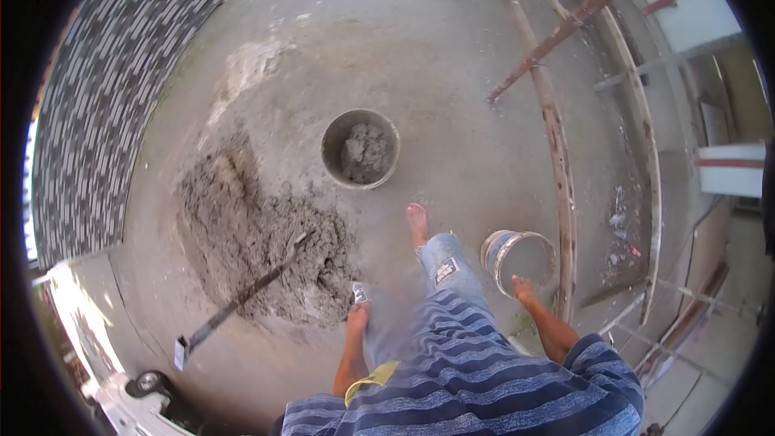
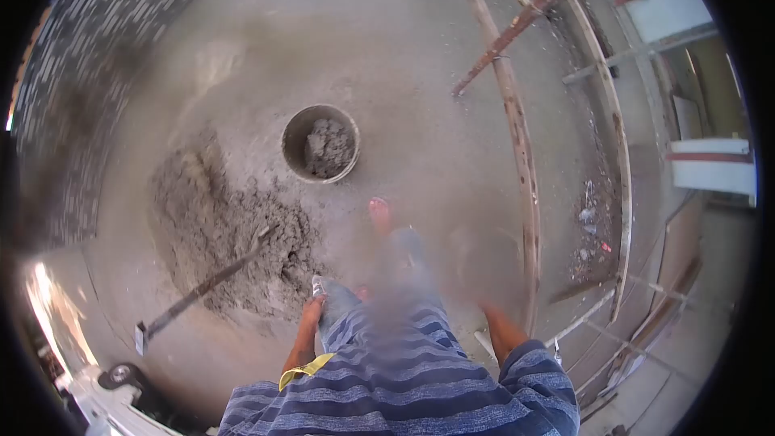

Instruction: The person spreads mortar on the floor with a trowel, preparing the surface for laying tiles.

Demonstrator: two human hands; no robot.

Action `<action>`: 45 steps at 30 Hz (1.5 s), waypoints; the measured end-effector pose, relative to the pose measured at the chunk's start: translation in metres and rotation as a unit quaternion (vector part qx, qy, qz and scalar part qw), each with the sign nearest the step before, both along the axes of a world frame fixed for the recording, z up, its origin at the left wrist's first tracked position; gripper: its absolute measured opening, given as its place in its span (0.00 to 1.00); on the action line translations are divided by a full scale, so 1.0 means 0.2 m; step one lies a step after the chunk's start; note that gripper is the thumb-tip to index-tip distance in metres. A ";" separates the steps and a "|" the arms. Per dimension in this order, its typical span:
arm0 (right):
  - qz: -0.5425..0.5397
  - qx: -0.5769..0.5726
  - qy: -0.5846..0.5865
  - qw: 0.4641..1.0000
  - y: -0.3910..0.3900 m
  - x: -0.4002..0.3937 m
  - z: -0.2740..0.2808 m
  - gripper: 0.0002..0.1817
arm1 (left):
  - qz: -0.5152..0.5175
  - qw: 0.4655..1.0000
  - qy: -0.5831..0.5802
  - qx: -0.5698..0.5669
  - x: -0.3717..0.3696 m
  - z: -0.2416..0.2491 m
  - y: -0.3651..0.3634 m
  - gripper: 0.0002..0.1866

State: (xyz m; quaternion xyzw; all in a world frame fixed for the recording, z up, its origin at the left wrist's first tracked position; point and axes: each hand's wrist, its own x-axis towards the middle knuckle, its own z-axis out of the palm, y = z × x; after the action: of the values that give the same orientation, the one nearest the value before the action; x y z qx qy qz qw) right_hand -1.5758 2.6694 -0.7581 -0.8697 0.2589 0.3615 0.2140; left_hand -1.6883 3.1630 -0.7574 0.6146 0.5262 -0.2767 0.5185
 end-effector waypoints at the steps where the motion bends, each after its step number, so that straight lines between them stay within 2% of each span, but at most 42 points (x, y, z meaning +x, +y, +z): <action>1: -0.116 0.019 -0.016 0.993 -0.01 0.10 0.08 0.28 | 0.055 0.997 -0.025 -0.038 0.09 -0.10 0.04 0.23; 2: -0.181 0.039 -0.053 0.981 0.00 0.12 0.03 0.27 | 0.100 0.990 -0.056 -0.085 0.21 -0.23 0.09 0.23; 3: -0.246 0.056 -0.105 0.962 0.02 0.17 -0.05 0.26 | 0.137 0.987 -0.015 -0.087 0.40 -0.23 0.12 0.24; 4: -0.116 0.028 -0.137 0.983 0.14 0.23 0.08 0.26 | 0.154 0.985 -0.015 -0.076 0.59 -0.21 0.16 0.27; 5: -0.101 0.082 -0.147 0.980 0.19 0.27 0.03 0.26 | 0.170 0.980 0.001 -0.105 0.71 -0.30 0.24 0.33; 6: -0.087 0.139 -0.156 0.974 0.24 0.31 -0.03 0.27 | 0.149 0.986 0.027 -0.064 0.91 -0.22 0.26 0.40; 7: -0.072 0.126 -0.101 0.984 0.36 0.42 0.08 0.27 | 0.100 0.989 -0.003 -0.113 0.95 -0.46 0.42 0.50; 9: -0.123 0.227 -0.134 0.957 0.50 0.39 -0.07 0.26 | 0.086 0.995 0.038 -0.036 1.20 -0.66 0.59 0.53; 11: -0.187 0.248 -0.087 0.947 0.72 0.51 0.13 0.27 | 0.095 0.994 0.041 -0.023 1.43 -0.74 0.72 0.56; 13: -0.273 0.226 0.009 0.935 0.85 0.56 0.22 0.26 | 0.108 0.989 0.102 0.006 1.59 -1.03 0.90 0.58; 15: -0.421 0.198 -0.017 0.885 1.01 0.57 0.33 0.27 | 0.134 0.986 0.062 -0.072 1.73 -1.17 1.06 0.62; 17: -0.429 0.105 -0.063 0.895 1.08 0.35 0.23 0.27 | 0.201 0.966 0.147 -0.067 1.87 -1.39 1.18 0.65; 19: -0.472 -0.003 -0.002 0.882 1.18 0.15 0.18 0.26 | 0.204 0.975 0.086 -0.024 1.94 -1.53 1.21 0.66; 21: -0.518 -0.044 0.045 0.853 1.29 0.02 0.22 0.24 | 0.208 0.973 0.036 -0.097 2.00 -1.60 1.26 0.65; 22: -0.536 -0.063 0.061 0.839 1.32 0.00 0.24 0.23 | 0.213 0.967 0.005 -0.138 2.10 -1.57 1.20 0.64; 23: -0.528 -0.075 0.061 0.844 1.34 -0.04 0.24 0.23 | 0.304 0.921 -0.066 -0.235 2.19 -1.53 1.10 0.59; 25: -0.512 -0.095 0.062 0.851 1.41 -0.12 0.24 0.22 | 0.272 0.921 -0.077 -0.268 2.18 -1.59 1.16 0.56; 26: -0.466 -0.095 0.054 0.878 1.44 -0.08 0.27 0.22 | 0.255 0.920 -0.085 -0.284 2.19 -1.60 1.19 0.54; 28: -0.375 -0.091 0.026 0.922 1.48 0.03 0.31 0.22 | 0.324 0.904 -0.067 -0.271 2.22 -1.61 1.18 0.52; 29: -0.405 -0.089 0.031 0.909 1.48 0.03 0.29 0.22 | 0.357 0.894 -0.058 -0.265 2.23 -1.61 1.15 0.51; 31: -0.466 -0.084 0.048 0.879 1.53 0.02 0.27 0.22 | 0.311 0.916 -0.051 -0.249 2.27 -1.54 1.07 0.49; 34: -0.461 -0.091 0.056 0.881 1.54 0.05 0.34 0.23 | 0.248 0.943 -0.047 -0.217 2.36 -1.33 0.85 0.46; 36: -0.505 -0.065 0.079 0.857 1.55 -0.09 0.29 0.27 | 0.229 0.959 -0.036 -0.162 2.47 -1.22 0.64 0.42; 37: -0.527 -0.050 0.088 0.844 1.56 -0.20 0.23 0.29 | 0.220 0.952 -0.058 -0.207 2.49 -1.24 0.59 0.41; 40: -0.546 -0.087 -0.136 0.822 1.73 -0.64 -0.15 0.16 | 0.169 0.937 -0.107 -0.286 2.61 -1.19 0.31 0.37; 43: -0.582 -0.085 -0.164 0.792 1.83 -0.71 -0.15 0.16 | 0.075 0.922 -0.164 -0.343 2.68 -1.18 0.04 0.34; 45: -0.570 -0.120 -0.180 0.792 2.00 -0.93 -0.33 0.17 | 0.035 0.924 -0.163 -0.345 2.66 -1.13 -0.06 0.32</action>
State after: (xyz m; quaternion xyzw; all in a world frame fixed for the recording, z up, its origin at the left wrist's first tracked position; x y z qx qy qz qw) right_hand -1.7624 3.0698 -0.8239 -0.6322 0.7060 -0.0235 0.3184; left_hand -1.1554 3.1504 -0.9840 0.4153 0.3274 -0.3190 0.7865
